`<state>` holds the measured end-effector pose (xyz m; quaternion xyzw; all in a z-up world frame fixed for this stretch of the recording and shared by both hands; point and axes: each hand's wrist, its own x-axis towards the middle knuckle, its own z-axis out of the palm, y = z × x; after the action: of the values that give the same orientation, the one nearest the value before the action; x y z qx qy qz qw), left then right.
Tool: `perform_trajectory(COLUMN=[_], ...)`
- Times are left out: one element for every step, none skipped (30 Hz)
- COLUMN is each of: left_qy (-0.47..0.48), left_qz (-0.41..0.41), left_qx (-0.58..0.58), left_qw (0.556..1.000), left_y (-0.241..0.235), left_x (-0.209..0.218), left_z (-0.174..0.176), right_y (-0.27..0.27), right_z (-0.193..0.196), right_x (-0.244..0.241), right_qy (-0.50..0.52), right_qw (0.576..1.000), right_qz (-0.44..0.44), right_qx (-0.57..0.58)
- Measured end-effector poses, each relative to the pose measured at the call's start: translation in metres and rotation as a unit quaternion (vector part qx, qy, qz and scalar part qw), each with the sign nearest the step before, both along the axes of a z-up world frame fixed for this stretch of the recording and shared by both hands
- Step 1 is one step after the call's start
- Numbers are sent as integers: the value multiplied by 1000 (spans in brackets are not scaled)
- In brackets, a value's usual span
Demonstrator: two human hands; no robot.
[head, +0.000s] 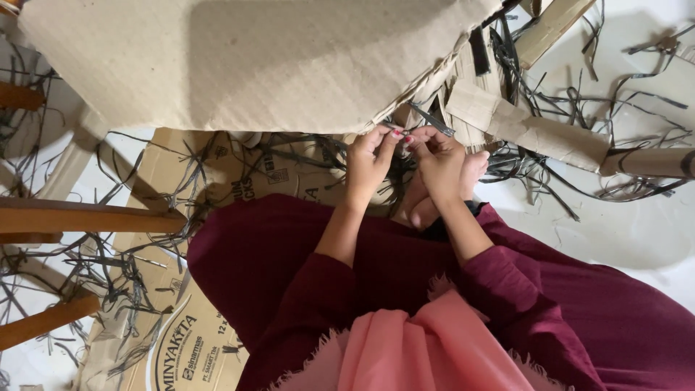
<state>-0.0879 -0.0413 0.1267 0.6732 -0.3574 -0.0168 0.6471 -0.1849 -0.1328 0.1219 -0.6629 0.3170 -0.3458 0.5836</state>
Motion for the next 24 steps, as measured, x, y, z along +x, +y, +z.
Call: perform_trajectory(left_qy=[0,-31,-63,-63,-79,-95,-95,-116,-137,-138,-159,-180,-180,-210,-239,-239,-241,-243,-243,-230,-216,-216,-110,-1], left_qz=[0,-2,-5,-5,-6,-9,-10,-2,5,5,14,22,21,40,58,58,51,43,42,35,28,28,-5,-39], left_qx=[0,3,6,6,25,43,43,57,71,71,88,104,104,131,158,158,169,180,179,181,182,182,123,62], left_qw=[1000,999,998,998,997,995,995,992,988,988,983,978,978,968,956,956,954,952,952,956,959,959,986,997], left_y=[-1,-2,-3,-2,-1,0,-1,-1,-1,0,1,1,2,2,3,2,2,1,1,1,1,0,-1,-2], left_x=[1,2,2,1,-1,-3,-6,-8,-11,-16,-20,-26,-31,-35,-39,-43,-47,-52,-53,-54,-55,-53,-51,-49], left_z=[-5,-9,-14,-15,-16,-17,-18,-19,-20,-17,-15,-13,-11,-8,-6,-10,-14,-19,-24,-28,-33,-28,-25,-22], right_y=[-3,-5,-8,-6,-5,-4,-5,-6,-6,-7,-8,-9,-10,-13,-15,-15,-16,-17,-12,-7,-2,-6,-9,-12], right_z=[-7,-14,-21,-14,-6,2,-2,-5,-8,-8,-9,-10,-11,-11,-11,-13,-16,-19,-13,-8,-2,-12,-21,-32], right_x=[0,-1,-2,0,1,2,1,0,-1,-2,-4,-6,-6,-4,-2,-1,-1,-1,2,4,8,7,6,5], right_qy=[0,42,84,84,95,107,107,117,128,127,137,148,148,146,143,143,130,116,117,118,120,120,84,49], right_qw=[1000,997,988,988,984,979,979,978,978,978,979,979,979,988,987,987,983,975,975,969,962,962,956,946], right_qz=[0,-19,-37,-37,-32,-28,-29,-31,-33,-33,-29,-25,-26,-38,-51,-50,-67,-84,-85,-100,-114,-114,-122,-130], right_qx=[0,-61,-123,-123,-148,-173,-173,-168,-163,-163,-151,-138,-137,-44,50,50,110,171,171,193,216,216,254,292])
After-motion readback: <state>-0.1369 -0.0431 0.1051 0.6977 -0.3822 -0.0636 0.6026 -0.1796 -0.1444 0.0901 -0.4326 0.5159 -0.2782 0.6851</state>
